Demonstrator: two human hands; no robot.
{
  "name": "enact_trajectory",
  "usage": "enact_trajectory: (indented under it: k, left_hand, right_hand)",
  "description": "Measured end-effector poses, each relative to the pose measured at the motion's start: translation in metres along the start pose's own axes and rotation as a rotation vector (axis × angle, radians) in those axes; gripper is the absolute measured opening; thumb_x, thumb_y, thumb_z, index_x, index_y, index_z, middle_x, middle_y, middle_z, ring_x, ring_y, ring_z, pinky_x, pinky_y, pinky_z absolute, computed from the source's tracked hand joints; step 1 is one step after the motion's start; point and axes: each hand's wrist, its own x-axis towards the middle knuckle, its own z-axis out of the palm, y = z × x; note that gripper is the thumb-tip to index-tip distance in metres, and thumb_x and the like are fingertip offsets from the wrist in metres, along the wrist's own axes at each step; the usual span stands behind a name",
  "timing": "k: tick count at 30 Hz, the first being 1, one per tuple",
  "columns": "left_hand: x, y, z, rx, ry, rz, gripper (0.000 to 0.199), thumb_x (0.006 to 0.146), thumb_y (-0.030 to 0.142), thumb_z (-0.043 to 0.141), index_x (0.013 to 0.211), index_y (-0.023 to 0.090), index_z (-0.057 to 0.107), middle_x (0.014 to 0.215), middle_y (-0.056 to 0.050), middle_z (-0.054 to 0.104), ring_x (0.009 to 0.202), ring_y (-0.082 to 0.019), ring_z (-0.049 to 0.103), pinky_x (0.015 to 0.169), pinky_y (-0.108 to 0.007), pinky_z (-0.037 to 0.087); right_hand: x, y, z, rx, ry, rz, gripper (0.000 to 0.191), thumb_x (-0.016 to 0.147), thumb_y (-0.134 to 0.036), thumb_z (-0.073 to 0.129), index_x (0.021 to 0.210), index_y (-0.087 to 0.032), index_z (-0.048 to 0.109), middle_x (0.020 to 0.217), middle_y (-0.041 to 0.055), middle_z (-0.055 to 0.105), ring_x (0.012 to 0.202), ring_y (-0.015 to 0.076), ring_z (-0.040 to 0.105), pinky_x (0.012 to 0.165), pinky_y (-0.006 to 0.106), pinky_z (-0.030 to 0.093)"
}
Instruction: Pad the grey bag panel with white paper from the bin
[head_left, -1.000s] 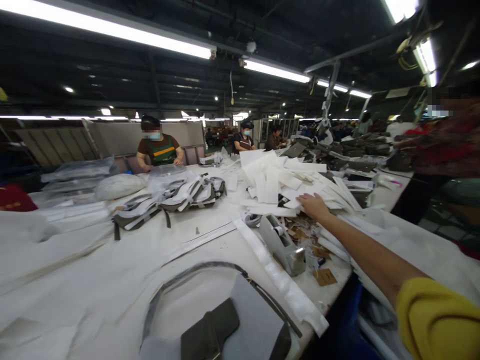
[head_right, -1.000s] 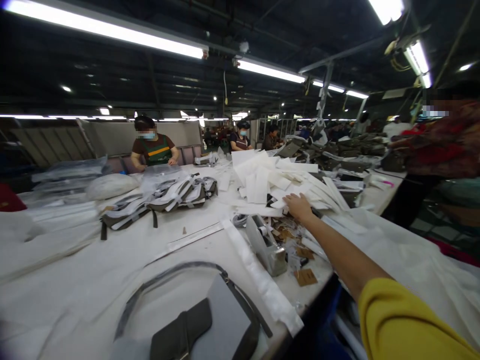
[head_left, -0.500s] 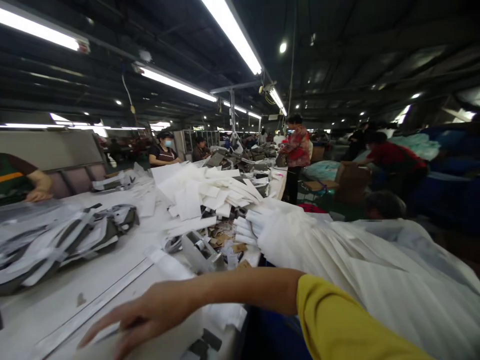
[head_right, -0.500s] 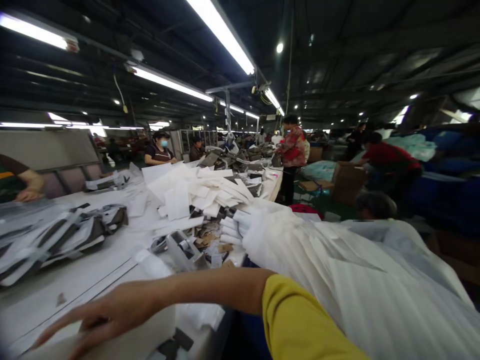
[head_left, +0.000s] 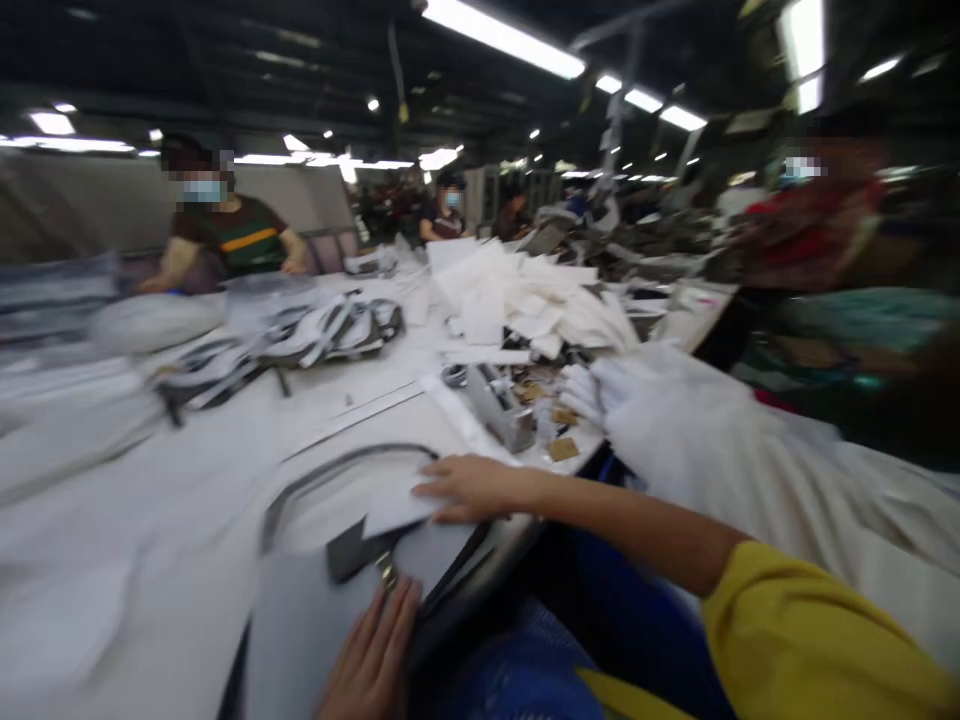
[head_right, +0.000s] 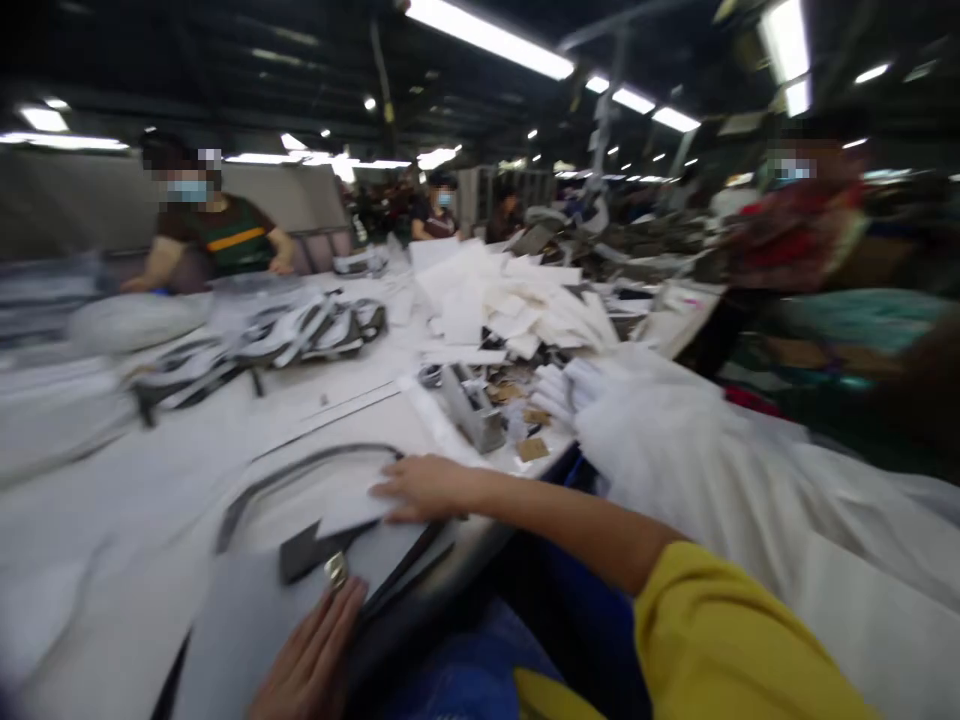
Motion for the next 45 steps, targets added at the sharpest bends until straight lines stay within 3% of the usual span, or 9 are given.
enact_trajectory:
  k: [5, 9, 15, 21, 25, 31, 37, 41, 45]
  left_hand:
    - [-0.008, 0.007, -0.012, 0.15, -0.133, -0.062, 0.052, 0.096, 0.004, 0.04, 0.144, 0.023, 0.045, 0.14, 0.003, 0.055, 0.13, -0.022, 0.051, 0.103, -0.038, 0.05]
    - [-0.004, 0.012, -0.014, 0.146, -0.156, -0.114, 0.047, 0.098, 0.008, 0.041, 0.142, 0.025, 0.046, 0.14, 0.003, 0.054, 0.132, -0.022, 0.049, 0.104, -0.038, 0.049]
    - [-0.004, 0.017, -0.013, 0.115, -0.091, -0.138, 0.041, 0.097, 0.009, 0.047, 0.136, 0.024, 0.053, 0.124, 0.0, 0.067, 0.112, -0.023, 0.062, 0.092, -0.039, 0.052]
    - [-0.008, 0.018, -0.011, 0.141, -0.155, -0.159, 0.034, 0.096, 0.015, 0.055, 0.128, 0.025, 0.059, 0.119, 0.0, 0.069, 0.09, -0.02, 0.064, 0.074, -0.036, 0.05]
    - [-0.006, 0.017, -0.013, 0.115, -0.177, -0.159, 0.037, 0.097, 0.015, 0.052, 0.132, 0.024, 0.056, 0.123, -0.001, 0.067, 0.094, -0.021, 0.064, 0.077, -0.036, 0.051]
    - [-0.007, 0.015, -0.01, 0.081, -0.153, -0.153, 0.044, 0.098, 0.013, 0.048, 0.14, 0.024, 0.049, 0.136, -0.001, 0.059, 0.124, -0.024, 0.054, 0.102, -0.042, 0.049]
    - [-0.01, 0.015, -0.01, 0.087, -0.191, -0.157, 0.05, 0.098, 0.011, 0.046, 0.145, 0.025, 0.041, 0.142, 0.002, 0.054, 0.132, -0.024, 0.048, 0.104, -0.042, 0.049]
    - [-0.011, 0.015, -0.01, 0.088, -0.182, -0.164, 0.048, 0.099, 0.012, 0.044, 0.144, 0.027, 0.042, 0.143, 0.003, 0.053, 0.131, -0.022, 0.049, 0.105, -0.041, 0.049]
    - [-0.012, 0.016, -0.009, 0.081, -0.175, -0.166, 0.046, 0.099, 0.011, 0.044, 0.143, 0.026, 0.045, 0.142, 0.001, 0.054, 0.133, -0.022, 0.048, 0.107, -0.039, 0.047]
  right_hand:
    - [0.014, 0.009, -0.013, 0.125, 0.134, -0.084, 0.044, 0.093, -0.042, 0.059, 0.133, -0.024, 0.061, 0.143, 0.014, 0.053, 0.129, 0.0309, 0.052, 0.11, 0.051, 0.04]
    - [0.021, -0.026, -0.026, 0.196, 0.285, -0.254, 0.045, 0.094, -0.043, 0.058, 0.136, -0.028, 0.057, 0.148, 0.0086, 0.049, 0.135, 0.0251, 0.046, 0.114, 0.047, 0.037]
    - [0.028, -0.057, 0.015, 0.118, 0.189, -0.426, 0.036, 0.093, -0.035, 0.059, 0.129, -0.03, 0.063, 0.15, 0.0107, 0.046, 0.134, 0.0307, 0.045, 0.109, 0.053, 0.038]
    - [0.023, -0.041, 0.046, 0.083, 0.057, -0.402, 0.037, 0.098, -0.038, 0.05, 0.133, -0.034, 0.06, 0.151, 0.0126, 0.044, 0.132, 0.033, 0.046, 0.106, 0.055, 0.04]
    - [0.025, -0.035, 0.043, 0.129, -0.008, -0.426, 0.039, 0.099, -0.037, 0.047, 0.137, -0.033, 0.056, 0.155, 0.0123, 0.039, 0.136, 0.0317, 0.043, 0.11, 0.054, 0.037]
    - [0.038, -0.036, 0.043, 0.151, 0.064, -0.281, 0.073, 0.092, -0.037, 0.057, 0.155, -0.02, 0.024, 0.146, 0.0169, 0.047, 0.132, 0.0284, 0.046, 0.108, 0.049, 0.041]
    - [0.045, -0.039, 0.032, 0.02, 0.005, -0.238, 0.078, 0.086, -0.027, 0.063, 0.155, -0.025, 0.025, 0.121, 0.0155, 0.06, 0.109, 0.0303, 0.057, 0.095, 0.048, 0.047]
    - [0.048, -0.042, 0.017, 0.119, 0.043, -0.129, 0.092, 0.074, 0.001, 0.053, 0.155, -0.027, 0.019, 0.125, 0.0129, 0.06, 0.113, 0.0256, 0.057, 0.097, 0.041, 0.046]
    - [0.053, -0.051, 0.016, 0.206, 0.015, -0.137, 0.09, 0.075, 0.0, 0.053, 0.154, -0.029, 0.021, 0.122, 0.0103, 0.062, 0.107, 0.0236, 0.06, 0.093, 0.037, 0.047]
